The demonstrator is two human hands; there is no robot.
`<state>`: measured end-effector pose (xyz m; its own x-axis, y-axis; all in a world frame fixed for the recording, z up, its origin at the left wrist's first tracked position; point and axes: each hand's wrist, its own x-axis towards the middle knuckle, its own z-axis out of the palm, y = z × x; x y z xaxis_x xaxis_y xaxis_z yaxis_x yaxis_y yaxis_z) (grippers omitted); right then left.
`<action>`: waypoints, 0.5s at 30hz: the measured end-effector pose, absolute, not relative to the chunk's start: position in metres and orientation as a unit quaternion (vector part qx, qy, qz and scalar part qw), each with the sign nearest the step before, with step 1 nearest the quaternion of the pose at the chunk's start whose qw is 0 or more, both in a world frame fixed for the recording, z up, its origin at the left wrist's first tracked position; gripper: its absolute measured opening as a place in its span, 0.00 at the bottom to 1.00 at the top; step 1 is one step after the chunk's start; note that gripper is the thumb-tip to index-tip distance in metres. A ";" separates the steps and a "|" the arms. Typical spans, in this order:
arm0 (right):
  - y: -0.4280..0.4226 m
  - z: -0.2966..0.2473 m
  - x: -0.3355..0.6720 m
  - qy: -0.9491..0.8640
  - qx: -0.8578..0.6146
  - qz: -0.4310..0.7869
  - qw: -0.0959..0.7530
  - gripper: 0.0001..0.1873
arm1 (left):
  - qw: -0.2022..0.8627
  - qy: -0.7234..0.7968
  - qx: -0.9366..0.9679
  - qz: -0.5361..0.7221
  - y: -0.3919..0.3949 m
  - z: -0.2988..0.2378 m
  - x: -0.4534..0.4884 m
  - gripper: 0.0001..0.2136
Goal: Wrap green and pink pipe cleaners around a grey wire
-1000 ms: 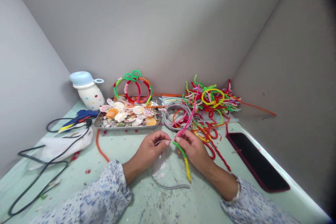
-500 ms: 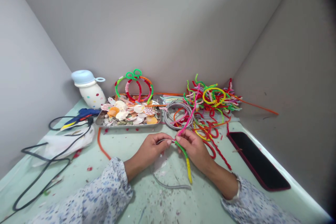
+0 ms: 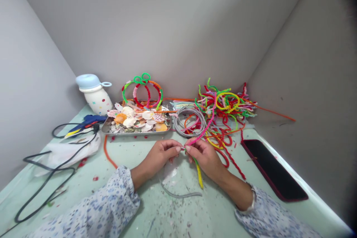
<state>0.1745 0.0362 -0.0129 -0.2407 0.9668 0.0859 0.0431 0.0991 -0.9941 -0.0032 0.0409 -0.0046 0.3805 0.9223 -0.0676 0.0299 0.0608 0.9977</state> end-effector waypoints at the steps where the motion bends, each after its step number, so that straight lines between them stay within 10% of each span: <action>1: 0.036 -0.013 0.174 -0.593 -0.427 0.518 0.445 0.08 | 0.601 0.413 0.575 0.372 0.041 -0.005 -0.003 0.10; 15: 0.035 -0.016 0.176 -0.616 -0.442 0.498 0.422 0.11 | 0.614 0.406 0.583 0.344 0.039 -0.004 0.000 0.08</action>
<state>0.1764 0.0348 -0.0165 -0.2535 0.9641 0.0794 0.1249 0.1141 -0.9856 0.0005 0.0389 -0.0042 0.4329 0.8962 -0.0968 0.0510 0.0829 0.9953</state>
